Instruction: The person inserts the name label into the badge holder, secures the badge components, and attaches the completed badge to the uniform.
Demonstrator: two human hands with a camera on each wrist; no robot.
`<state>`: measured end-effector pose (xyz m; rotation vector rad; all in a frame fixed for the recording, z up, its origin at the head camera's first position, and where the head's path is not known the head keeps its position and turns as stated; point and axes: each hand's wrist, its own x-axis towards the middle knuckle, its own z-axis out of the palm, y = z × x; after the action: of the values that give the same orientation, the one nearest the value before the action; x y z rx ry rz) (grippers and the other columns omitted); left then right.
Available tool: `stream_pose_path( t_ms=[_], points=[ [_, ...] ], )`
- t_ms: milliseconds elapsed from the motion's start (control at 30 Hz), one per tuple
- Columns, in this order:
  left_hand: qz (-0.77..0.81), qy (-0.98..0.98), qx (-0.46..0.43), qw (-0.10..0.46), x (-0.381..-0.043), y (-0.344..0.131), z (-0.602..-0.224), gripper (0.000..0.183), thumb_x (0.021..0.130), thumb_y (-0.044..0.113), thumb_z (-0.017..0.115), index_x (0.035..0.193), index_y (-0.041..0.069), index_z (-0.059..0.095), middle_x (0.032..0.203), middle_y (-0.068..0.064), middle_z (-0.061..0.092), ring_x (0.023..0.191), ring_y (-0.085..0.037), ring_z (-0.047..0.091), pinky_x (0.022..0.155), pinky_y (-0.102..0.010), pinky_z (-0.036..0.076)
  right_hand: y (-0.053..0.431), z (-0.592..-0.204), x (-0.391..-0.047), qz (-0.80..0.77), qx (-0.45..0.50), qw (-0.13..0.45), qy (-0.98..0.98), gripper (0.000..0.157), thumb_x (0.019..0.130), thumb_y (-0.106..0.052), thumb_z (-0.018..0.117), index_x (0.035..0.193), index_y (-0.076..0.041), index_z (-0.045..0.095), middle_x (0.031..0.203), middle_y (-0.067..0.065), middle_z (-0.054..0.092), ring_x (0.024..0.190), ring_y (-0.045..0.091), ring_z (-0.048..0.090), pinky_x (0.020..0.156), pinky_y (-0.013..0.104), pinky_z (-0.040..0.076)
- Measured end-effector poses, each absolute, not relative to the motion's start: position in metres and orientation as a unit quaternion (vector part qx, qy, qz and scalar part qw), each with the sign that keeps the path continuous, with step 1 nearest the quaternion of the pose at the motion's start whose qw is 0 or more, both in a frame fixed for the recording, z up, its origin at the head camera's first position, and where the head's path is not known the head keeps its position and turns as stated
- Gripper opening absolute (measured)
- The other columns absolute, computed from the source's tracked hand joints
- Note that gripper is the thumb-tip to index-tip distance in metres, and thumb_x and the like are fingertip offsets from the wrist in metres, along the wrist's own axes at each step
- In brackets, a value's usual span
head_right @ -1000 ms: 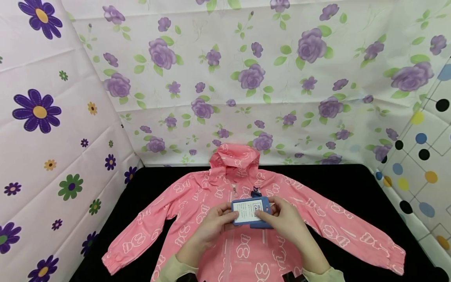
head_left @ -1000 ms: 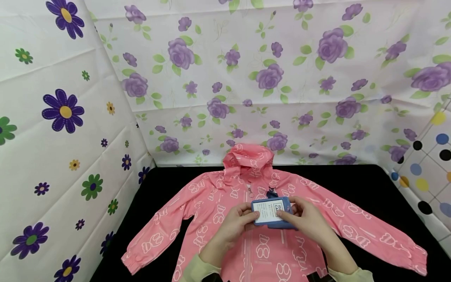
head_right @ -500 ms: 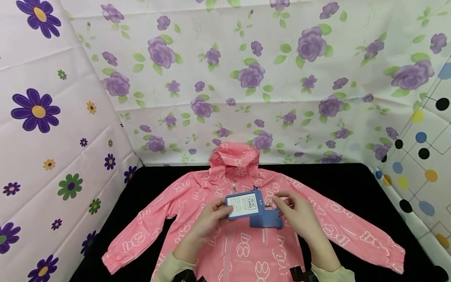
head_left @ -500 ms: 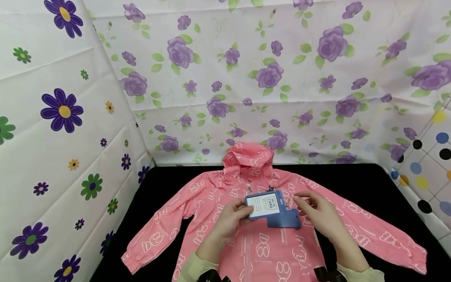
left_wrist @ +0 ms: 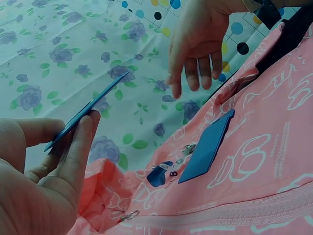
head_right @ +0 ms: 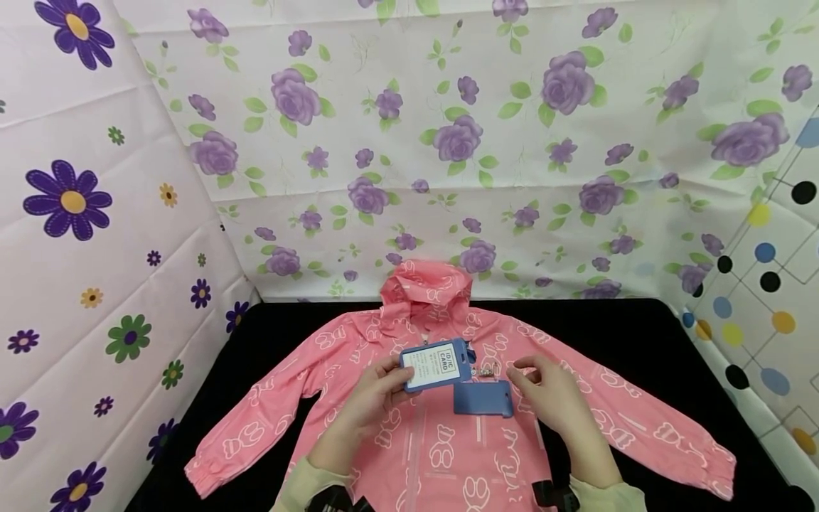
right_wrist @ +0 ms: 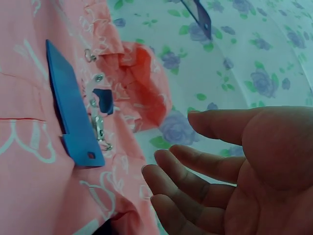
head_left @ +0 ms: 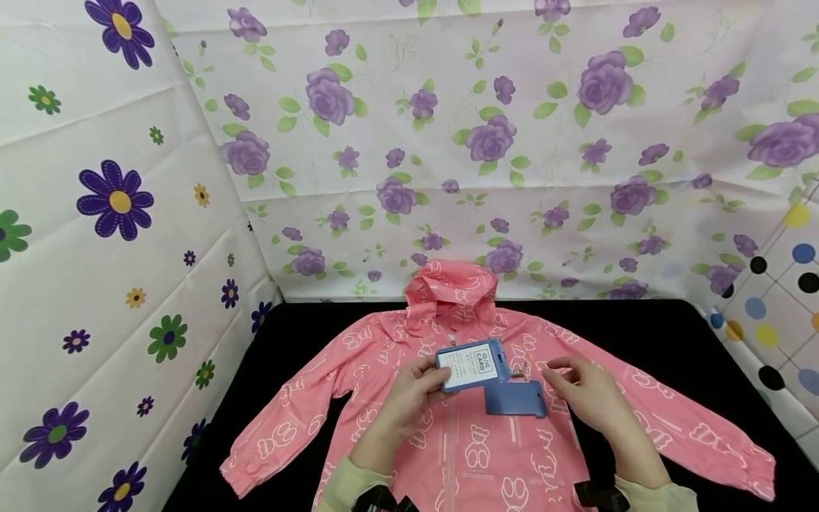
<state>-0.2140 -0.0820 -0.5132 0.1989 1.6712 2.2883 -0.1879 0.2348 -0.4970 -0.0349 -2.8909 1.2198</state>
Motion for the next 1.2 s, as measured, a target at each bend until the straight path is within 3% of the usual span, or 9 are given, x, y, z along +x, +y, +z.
stream_pose_path(
  t_ms=[133,400,667,933,1200],
  points=[
    [0.801,0.577,0.062,0.151,-0.215,-0.083,-0.512,0.043,0.105,0.007,0.065,0.138,-0.017,0.053,0.117,-0.018,0.075,0.099,-0.019,0.077,0.089,-0.032,0.064,0.234,-0.505,-0.191,0.394,-0.006,-0.018,-0.919,0.056,0.106,-0.047,0.068,0.137,0.000,0.067,0.105,0.010,0.074,0.086,0.020,0.072,0.075,0.040,0.061],
    [0.809,0.566,0.053,0.151,-0.216,-0.085,-0.511,0.043,0.104,0.007,0.066,0.138,-0.016,0.053,0.116,-0.018,0.075,0.098,-0.019,0.077,0.088,-0.030,0.064,0.229,-0.512,-0.194,0.384,0.008,-0.006,-0.923,0.055,0.104,-0.042,0.071,0.140,-0.001,0.066,0.130,0.023,0.070,0.117,0.042,0.070,0.097,0.059,0.058],
    [0.807,0.569,0.053,0.153,-0.216,-0.086,-0.510,0.042,0.105,0.007,0.065,0.139,-0.014,0.054,0.118,-0.017,0.074,0.100,-0.019,0.077,0.088,-0.031,0.064,0.227,-0.520,-0.195,0.410,0.030,-0.006,-0.912,0.053,0.093,-0.010,0.082,0.141,0.004,0.063,0.131,0.027,0.068,0.112,0.042,0.071,0.087,0.051,0.064],
    [0.810,0.562,0.067,0.154,-0.217,-0.087,-0.507,0.042,0.106,0.007,0.063,0.139,-0.016,0.053,0.115,-0.014,0.074,0.099,-0.016,0.077,0.088,-0.030,0.063,0.227,-0.523,-0.198,0.405,0.008,-0.010,-0.914,0.057,0.091,-0.015,0.085,0.140,0.005,0.064,0.133,0.026,0.068,0.111,0.038,0.070,0.088,0.050,0.063],
    [0.810,0.563,0.058,0.153,-0.217,-0.088,-0.506,0.041,0.105,0.007,0.063,0.138,-0.015,0.054,0.117,-0.017,0.074,0.100,-0.018,0.077,0.088,-0.032,0.064,0.228,-0.525,-0.200,0.389,-0.011,-0.019,-0.921,0.057,0.090,-0.019,0.086,0.136,0.007,0.066,0.124,0.025,0.072,0.111,0.039,0.071,0.089,0.051,0.062]
  ],
)
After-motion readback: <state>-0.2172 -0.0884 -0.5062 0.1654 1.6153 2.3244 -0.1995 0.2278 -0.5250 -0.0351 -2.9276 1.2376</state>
